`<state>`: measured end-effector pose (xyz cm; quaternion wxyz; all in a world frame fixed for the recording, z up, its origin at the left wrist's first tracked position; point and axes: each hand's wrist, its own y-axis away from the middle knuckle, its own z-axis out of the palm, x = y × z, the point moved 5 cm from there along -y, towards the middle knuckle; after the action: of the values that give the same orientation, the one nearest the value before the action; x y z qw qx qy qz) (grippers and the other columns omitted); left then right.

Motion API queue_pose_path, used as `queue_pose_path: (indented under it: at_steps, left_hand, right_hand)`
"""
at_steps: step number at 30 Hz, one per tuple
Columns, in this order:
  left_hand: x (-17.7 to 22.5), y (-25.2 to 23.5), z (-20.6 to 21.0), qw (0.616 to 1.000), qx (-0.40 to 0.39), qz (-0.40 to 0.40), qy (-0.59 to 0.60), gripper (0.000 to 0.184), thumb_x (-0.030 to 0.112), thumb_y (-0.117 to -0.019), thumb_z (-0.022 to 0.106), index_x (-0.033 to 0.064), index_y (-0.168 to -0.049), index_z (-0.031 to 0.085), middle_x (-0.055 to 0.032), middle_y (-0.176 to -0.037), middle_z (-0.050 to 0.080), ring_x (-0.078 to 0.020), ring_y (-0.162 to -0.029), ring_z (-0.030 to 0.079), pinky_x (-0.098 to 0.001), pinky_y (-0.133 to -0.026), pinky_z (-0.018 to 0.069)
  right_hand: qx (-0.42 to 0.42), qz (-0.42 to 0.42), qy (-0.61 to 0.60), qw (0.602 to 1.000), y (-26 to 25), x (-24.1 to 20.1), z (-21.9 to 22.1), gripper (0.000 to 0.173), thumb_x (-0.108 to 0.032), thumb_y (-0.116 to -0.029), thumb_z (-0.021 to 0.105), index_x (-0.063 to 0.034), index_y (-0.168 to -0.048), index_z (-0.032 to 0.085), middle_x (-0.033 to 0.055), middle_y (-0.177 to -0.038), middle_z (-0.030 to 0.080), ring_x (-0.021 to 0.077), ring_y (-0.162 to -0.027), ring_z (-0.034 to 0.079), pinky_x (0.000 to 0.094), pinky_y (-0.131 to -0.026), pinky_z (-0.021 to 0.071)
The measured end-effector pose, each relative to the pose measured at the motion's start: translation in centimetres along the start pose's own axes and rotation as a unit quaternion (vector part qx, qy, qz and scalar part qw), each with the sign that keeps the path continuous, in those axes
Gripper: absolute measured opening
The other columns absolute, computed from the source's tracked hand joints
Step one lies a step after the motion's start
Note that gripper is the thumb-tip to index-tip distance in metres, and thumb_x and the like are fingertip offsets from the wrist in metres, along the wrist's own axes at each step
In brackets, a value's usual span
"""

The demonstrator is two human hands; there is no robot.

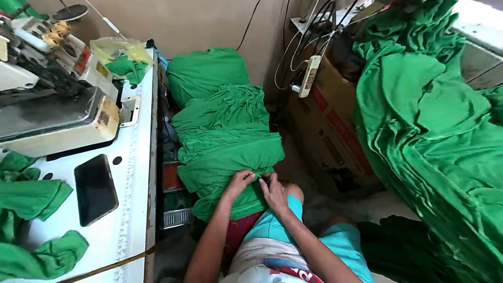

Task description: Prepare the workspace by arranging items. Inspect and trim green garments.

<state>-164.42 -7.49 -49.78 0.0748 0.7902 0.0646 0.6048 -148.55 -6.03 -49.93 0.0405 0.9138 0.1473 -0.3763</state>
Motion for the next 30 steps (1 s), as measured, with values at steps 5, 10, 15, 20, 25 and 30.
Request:
queue_pose_path:
  at_steps: [5, 10, 15, 20, 25, 30]
  left_hand:
    - [-0.1, 0.0, 0.2, 1.000, 0.006, 0.005, 0.025, 0.027, 0.015, -0.1073, 0.049, -0.0045, -0.112, 0.067, -0.0100, -0.105, 0.067, -0.0097, -0.096, 0.060, -0.0296, -0.091, 0.0489]
    - [-0.2, 0.0, 0.2, 0.999, 0.011, 0.004, 0.036, 0.026, 0.014, -0.1073, 0.049, -0.0040, -0.112, 0.067, -0.0091, -0.104, 0.067, -0.0086, -0.095, 0.060, -0.0289, -0.090, 0.0486]
    - [-0.5, 0.0, 0.3, 0.998, 0.019, 0.009, 0.056, 0.025, 0.013, -0.1066, 0.049, -0.0048, -0.109, 0.068, -0.0083, -0.102, 0.067, -0.0080, -0.094, 0.060, -0.0284, -0.089, 0.0489]
    - [-0.6, -0.1, 0.6, 0.998, 0.018, -0.001, 0.065, 0.024, 0.013, -0.1060, 0.051, -0.0035, -0.103, 0.068, -0.0051, -0.095, 0.065, -0.0061, -0.088, 0.058, -0.0275, -0.085, 0.0485]
    - [-0.9, 0.0, 0.8, 0.997, 0.018, -0.023, 0.070, 0.024, 0.013, -0.1062, 0.051, -0.0032, -0.099, 0.068, -0.0038, -0.090, 0.063, -0.0059, -0.083, 0.056, -0.0275, -0.082, 0.0482]
    - [-0.9, 0.1, 0.6, 0.991, 0.043, -0.070, 0.102, 0.026, 0.014, -0.1075, 0.050, -0.0047, -0.106, 0.068, -0.0085, -0.100, 0.066, -0.0095, -0.093, 0.058, -0.0321, -0.090, 0.0477]
  right_hand:
    - [0.038, -0.013, -0.009, 0.999, 0.0, 0.4, -0.3, 0.040, -0.032, -0.1029, 0.058, 0.0026, -0.124, 0.061, 0.0200, -0.098, 0.072, 0.0387, -0.088, 0.072, 0.0582, -0.077, 0.0568]
    - [0.030, -0.010, -0.016, 0.999, -0.1, 0.5, -0.2, 0.040, -0.032, -0.1022, 0.059, 0.0010, -0.124, 0.062, 0.0189, -0.097, 0.072, 0.0380, -0.088, 0.072, 0.0583, -0.077, 0.0566]
    - [0.026, -0.027, -0.024, 0.999, -0.1, 0.6, 0.0, 0.040, -0.033, -0.1013, 0.059, 0.0010, -0.123, 0.062, 0.0180, -0.095, 0.072, 0.0366, -0.085, 0.072, 0.0576, -0.075, 0.0569]
    - [0.013, -0.029, -0.023, 0.999, -0.2, 0.8, 0.3, 0.040, -0.033, -0.1014, 0.059, 0.0004, -0.124, 0.062, 0.0179, -0.097, 0.072, 0.0363, -0.086, 0.072, 0.0572, -0.076, 0.0569]
    - [0.055, -0.058, -0.122, 0.989, -0.1, 1.0, 0.2, 0.037, -0.028, -0.1009, 0.062, 0.0027, -0.123, 0.061, 0.0163, -0.097, 0.072, 0.0291, -0.085, 0.072, 0.0505, -0.077, 0.0591]
    - [0.048, -0.002, -0.124, 0.991, -0.4, 1.8, 0.0, 0.038, -0.029, -0.1030, 0.060, 0.0025, -0.124, 0.060, 0.0179, -0.099, 0.072, 0.0320, -0.088, 0.072, 0.0524, -0.081, 0.0579]
